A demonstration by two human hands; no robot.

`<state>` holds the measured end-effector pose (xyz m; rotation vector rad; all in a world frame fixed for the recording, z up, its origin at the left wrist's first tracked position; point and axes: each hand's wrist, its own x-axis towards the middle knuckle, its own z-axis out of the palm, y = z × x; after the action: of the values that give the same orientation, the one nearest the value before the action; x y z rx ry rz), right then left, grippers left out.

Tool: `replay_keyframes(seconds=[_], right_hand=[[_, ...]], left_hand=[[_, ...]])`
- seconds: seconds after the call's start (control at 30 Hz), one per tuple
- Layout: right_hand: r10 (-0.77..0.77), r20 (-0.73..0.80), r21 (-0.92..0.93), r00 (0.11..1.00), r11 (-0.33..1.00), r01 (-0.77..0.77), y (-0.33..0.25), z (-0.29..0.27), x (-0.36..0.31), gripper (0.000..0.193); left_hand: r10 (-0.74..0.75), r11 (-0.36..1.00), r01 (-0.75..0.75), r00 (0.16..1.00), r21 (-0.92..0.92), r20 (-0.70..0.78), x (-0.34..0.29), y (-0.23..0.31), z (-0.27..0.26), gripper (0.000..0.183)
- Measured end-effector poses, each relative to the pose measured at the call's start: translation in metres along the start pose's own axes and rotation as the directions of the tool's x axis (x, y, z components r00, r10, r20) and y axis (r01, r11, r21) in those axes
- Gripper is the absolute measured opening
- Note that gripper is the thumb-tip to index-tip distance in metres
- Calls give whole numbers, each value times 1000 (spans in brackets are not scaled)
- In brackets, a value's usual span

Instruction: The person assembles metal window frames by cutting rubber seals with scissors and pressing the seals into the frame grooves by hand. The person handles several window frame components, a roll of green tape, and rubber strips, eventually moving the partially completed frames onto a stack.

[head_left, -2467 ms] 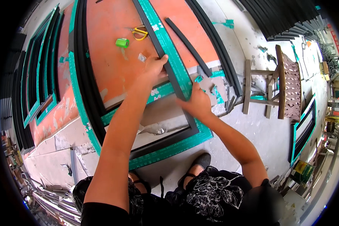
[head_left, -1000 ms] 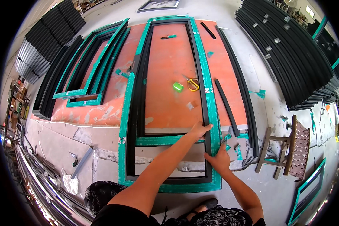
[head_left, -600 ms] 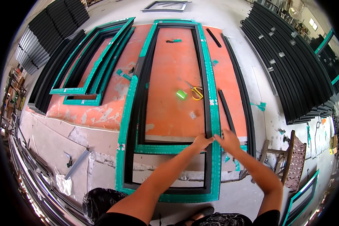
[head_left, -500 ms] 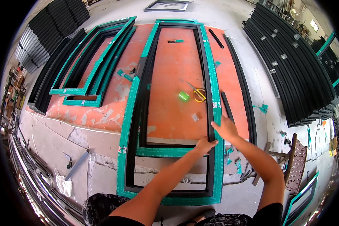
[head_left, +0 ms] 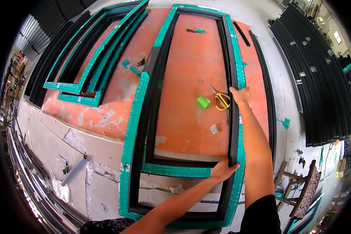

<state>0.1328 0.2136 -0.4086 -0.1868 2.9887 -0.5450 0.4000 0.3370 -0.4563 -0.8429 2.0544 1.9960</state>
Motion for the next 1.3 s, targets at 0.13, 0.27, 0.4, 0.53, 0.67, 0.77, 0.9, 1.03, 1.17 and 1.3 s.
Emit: replay_keyframes(seconds=[0.13, 0.27, 0.4, 0.53, 0.67, 0.77, 0.9, 1.03, 1.17, 1.3], right_hand=[[-154, 20, 61, 988, 986, 153, 7, 8, 14, 77], [-168, -6, 61, 986, 984, 168, 13, 13, 15, 76], [-210, -57, 84, 976, 973, 215, 31, 7, 25, 89], [-280, -132, 45, 951, 957, 288, 39, 10, -16, 73], [-553, 24, 345, 833, 787, 512, 149, -2, -74, 51], [-408, 179, 280, 895, 893, 351, 262, -62, -118, 34], [-13, 42, 98, 999, 995, 9, 404, -85, -134, 23], [10, -97, -94, 995, 995, -19, 454, -82, -146, 20], [-110, -172, -259, 979, 964, 63, 449, -62, -145, 19], [-117, -279, -277, 953, 960, 36, 450, -70, -147, 16]], left_hand=[[-100, 995, 98, 993, 33, 70, 1, 2, -10, 57], [-3, 1000, 2, 1000, -10, -21, -1, -4, -7, 55], [2, 999, -2, 1000, 34, 20, 9, 1, 5, 54], [-18, 985, 19, 1000, -172, 7, 16, -17, 3, 57], [-112, 961, 135, 988, -241, 106, 15, -19, -8, 52], [-184, 949, 221, 968, -226, 172, 3, 10, -9, 55], [-197, 950, 232, 964, -208, 176, -15, 24, -7, 57], [-236, 936, 293, 933, -194, 270, -38, 10, 2, 55], [-246, 950, 269, 957, -159, 150, -51, 9, 8, 56], [-267, 949, 283, 955, -140, 127, -49, 15, 16, 52]])
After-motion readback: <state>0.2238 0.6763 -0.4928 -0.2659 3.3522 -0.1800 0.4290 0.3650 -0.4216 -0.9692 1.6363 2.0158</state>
